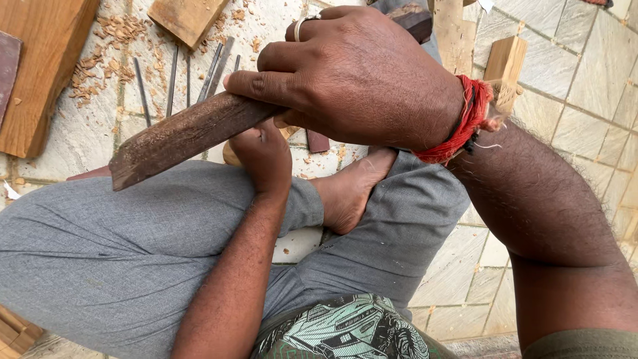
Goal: The person is carving a small wooden figurine using a chisel and a wooden mallet. They repeatedly strike the chisel to shape the wood, occasionally pausing to inspect the work and remove wood shavings.
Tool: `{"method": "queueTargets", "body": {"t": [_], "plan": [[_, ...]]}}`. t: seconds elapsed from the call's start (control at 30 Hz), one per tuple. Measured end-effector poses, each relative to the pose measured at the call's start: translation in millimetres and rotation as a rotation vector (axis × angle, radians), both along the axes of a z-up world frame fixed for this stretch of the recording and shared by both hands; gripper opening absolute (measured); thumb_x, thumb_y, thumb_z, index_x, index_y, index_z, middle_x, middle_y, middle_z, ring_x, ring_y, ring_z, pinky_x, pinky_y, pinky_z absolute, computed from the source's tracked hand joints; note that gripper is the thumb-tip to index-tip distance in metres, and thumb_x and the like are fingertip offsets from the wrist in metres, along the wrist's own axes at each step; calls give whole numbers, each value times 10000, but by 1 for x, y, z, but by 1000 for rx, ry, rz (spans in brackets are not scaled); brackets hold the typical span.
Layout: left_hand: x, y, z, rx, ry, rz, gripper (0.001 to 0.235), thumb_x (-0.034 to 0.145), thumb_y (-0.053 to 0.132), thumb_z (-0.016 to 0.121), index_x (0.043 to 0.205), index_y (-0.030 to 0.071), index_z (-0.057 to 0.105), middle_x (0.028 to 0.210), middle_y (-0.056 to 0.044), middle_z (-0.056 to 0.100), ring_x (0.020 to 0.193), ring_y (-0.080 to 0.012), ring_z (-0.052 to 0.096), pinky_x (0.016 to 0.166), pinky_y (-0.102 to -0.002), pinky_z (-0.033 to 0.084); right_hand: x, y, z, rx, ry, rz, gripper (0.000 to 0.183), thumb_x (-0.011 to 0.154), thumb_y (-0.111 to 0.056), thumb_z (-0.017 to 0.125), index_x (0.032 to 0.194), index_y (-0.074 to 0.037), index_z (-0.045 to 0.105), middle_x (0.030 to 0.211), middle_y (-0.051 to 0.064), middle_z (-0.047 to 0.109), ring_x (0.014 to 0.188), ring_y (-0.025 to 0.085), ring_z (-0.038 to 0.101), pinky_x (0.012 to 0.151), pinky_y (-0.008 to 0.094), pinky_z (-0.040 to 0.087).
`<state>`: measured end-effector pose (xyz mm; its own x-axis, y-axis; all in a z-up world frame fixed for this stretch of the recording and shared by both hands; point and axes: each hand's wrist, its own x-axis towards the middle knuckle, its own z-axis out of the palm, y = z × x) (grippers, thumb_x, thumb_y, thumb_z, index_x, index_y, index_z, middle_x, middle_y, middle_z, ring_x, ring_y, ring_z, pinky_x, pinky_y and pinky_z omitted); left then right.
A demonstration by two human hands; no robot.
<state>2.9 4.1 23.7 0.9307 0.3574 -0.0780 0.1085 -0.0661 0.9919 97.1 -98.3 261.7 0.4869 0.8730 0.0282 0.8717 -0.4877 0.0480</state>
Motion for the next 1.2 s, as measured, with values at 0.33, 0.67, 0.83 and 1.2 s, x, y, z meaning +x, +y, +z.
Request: {"method": "queueTargets", "body": {"t": [0.33,0.67,0.83,1.2], "plan": [[2,3,1,104,187,-132,355,1087,213,493,978,-63,687,935,-205,747,916,-262,745,857,-400,567,-3,-7,-14,-193,-80,-68,503,875,-444,706,1317,-203,700,905,-6,713,838,173,731,743,330,580],[-1,-1,-4,222,-6,-114,298,1058,171,547,1071,-111,640,1019,-254,704,982,-389,701,864,-485,529,-8,-12,-15,-119,-82,-71,513,891,-454,685,1345,-214,688,910,-8,717,832,173,725,779,331,578],[1,-2,-5,295,-13,-168,253,1073,163,560,1060,-54,689,1044,-220,741,1019,-393,709,905,-517,519,-9,-14,-4,-151,-64,-86,513,903,-440,688,1358,-201,684,932,-10,718,829,185,719,753,345,564],[-3,-14,-9,255,1,-136,270,1063,179,572,1101,-81,635,1023,-207,716,1011,-371,715,879,-498,530,-15,-36,-14,-115,-120,-70,359,1062,-294,673,1404,-183,660,1011,-24,703,920,164,701,832,334,550]]}}
